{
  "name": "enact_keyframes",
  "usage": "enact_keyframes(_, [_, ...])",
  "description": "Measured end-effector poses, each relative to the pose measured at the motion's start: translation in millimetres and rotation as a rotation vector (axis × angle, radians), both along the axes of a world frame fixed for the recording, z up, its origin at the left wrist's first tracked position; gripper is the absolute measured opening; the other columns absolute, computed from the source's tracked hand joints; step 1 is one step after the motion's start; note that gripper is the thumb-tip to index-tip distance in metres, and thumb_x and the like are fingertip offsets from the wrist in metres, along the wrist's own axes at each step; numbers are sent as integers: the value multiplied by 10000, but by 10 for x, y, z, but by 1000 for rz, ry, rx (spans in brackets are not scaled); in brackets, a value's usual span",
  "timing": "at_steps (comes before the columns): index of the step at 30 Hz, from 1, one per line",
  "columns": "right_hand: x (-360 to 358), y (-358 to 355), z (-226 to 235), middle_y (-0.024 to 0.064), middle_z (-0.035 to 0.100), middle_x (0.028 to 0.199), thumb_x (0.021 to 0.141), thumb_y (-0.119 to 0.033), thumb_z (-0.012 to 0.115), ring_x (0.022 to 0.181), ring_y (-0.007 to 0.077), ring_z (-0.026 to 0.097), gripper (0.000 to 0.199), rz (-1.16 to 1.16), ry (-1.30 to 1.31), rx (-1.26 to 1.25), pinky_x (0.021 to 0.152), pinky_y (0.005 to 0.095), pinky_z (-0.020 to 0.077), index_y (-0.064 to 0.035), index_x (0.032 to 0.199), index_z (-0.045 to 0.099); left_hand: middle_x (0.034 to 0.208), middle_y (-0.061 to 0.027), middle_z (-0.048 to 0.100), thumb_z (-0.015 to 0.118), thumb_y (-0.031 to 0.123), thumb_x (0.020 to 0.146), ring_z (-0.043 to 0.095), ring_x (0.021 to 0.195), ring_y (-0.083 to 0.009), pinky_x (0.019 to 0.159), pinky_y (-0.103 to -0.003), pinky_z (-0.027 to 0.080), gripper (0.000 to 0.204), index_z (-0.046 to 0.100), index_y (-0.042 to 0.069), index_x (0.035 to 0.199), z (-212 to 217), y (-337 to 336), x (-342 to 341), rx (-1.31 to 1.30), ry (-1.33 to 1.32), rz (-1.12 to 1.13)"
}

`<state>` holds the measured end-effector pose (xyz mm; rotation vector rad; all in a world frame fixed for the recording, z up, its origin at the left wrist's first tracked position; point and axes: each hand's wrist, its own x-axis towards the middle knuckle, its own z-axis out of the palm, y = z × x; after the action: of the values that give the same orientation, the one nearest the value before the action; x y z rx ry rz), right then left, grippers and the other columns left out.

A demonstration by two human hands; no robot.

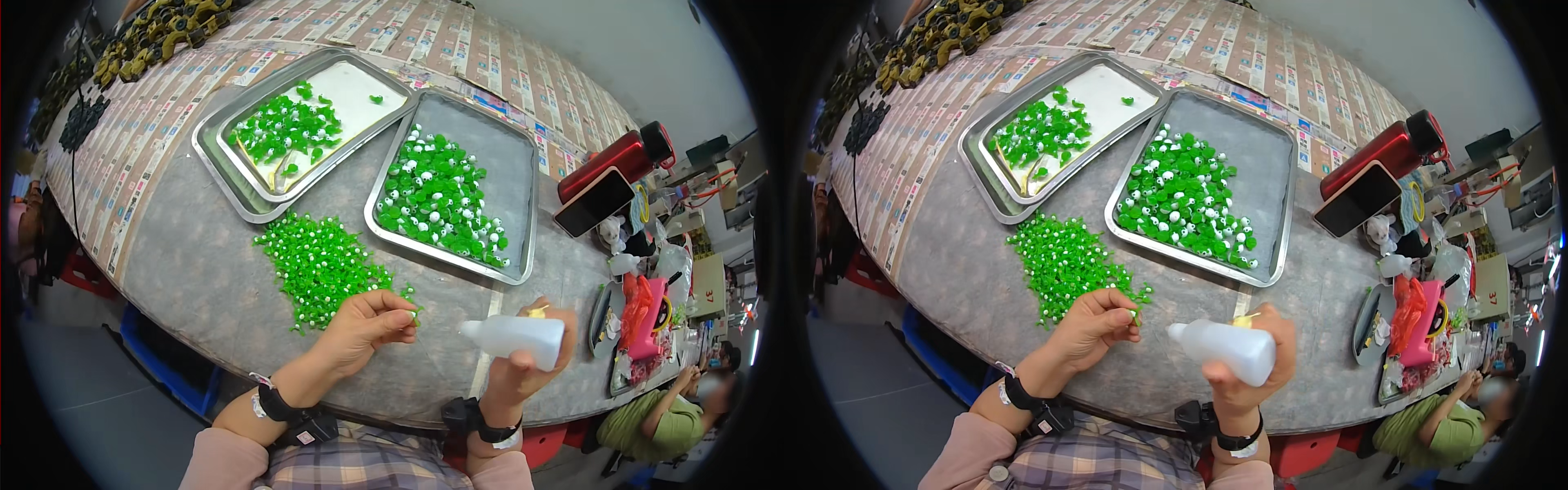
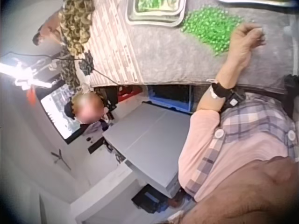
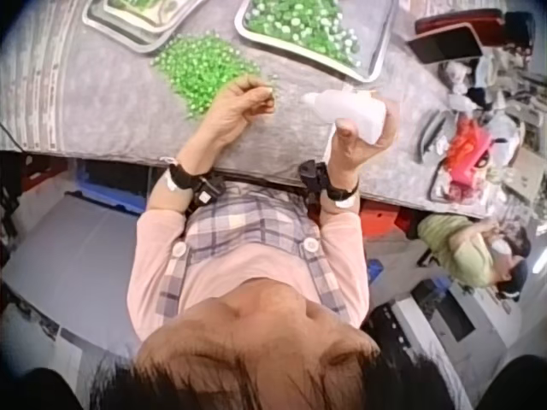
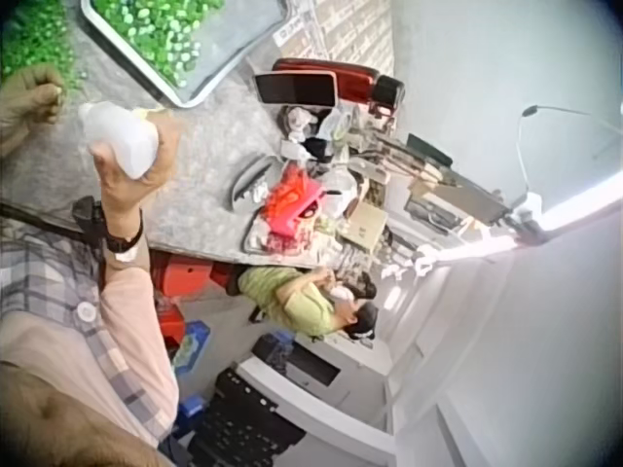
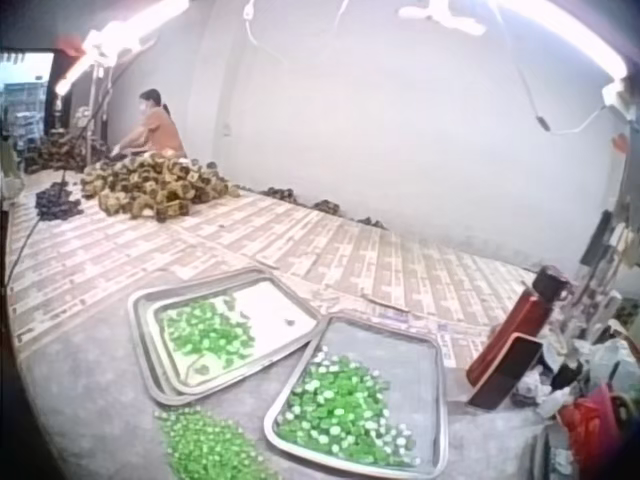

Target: The person assembles small green plastic components by applying a drop of liquid from a squeeze bottle and attaching a white bead to each piece. The finished units are placed into a metal tray on the table. The process is repetitive and performed one at a time.

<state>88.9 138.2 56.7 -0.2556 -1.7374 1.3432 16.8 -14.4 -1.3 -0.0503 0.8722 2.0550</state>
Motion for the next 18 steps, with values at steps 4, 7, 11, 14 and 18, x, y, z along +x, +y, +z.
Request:
enact_keyframes(4, [-11, -79, 14, 10, 395, 620, 580, -523, 657, 555, 108, 389, 560, 2, -77, 82, 609, 255, 335, -41, 747, 427, 732, -63, 574, 580, 93, 750, 564, 650, -142, 623, -267, 481, 99, 538, 38, 822, -11, -5, -1, 19, -6, -7])
enact_keyframes(7, [-26, -28, -40, 22, 454, 635, 577, -406, 717, 551, 120, 411, 494, 52, 15, 115, 489, 240, 324, -33, 786, 470, 731, -61, 575, 582, 99, 750, 565, 646, -139, 622, -264, 482, 101, 538, 41, 820, -9, 0, -1, 23, -8, -11])
enact_keyframes(11, [-35, -32, -35, 27, 462, 644, 578, -394, 721, 556, 127, 417, 491, 67, 3, 133, 495, 244, 332, -29, 794, 475, 733, -61, 575, 582, 102, 751, 565, 646, -137, 622, -262, 482, 100, 537, 42, 818, 1, -4, -1, 22, -9, -14])
enact_keyframes(14, [-44, -8, -66, 29, 464, 644, 582, -388, 722, 556, 129, 416, 492, 82, -3, 172, 496, 243, 334, -25, 804, 475, 735, -59, 576, 583, 105, 751, 566, 649, -136, 621, -262, 482, 102, 537, 43, 817, -13, 0, -2, 28, -8, -17])
enact_keyframes(18, [-43, -6, -76, 30, 461, 646, 591, -398, 713, 565, 130, 418, 497, 76, -24, 191, 502, 247, 339, -23, 813, 474, 737, -57, 575, 581, 113, 755, 565, 653, -133, 618, -262, 482, 99, 537, 46, 813, -13, -6, -3, 32, -11, -25])
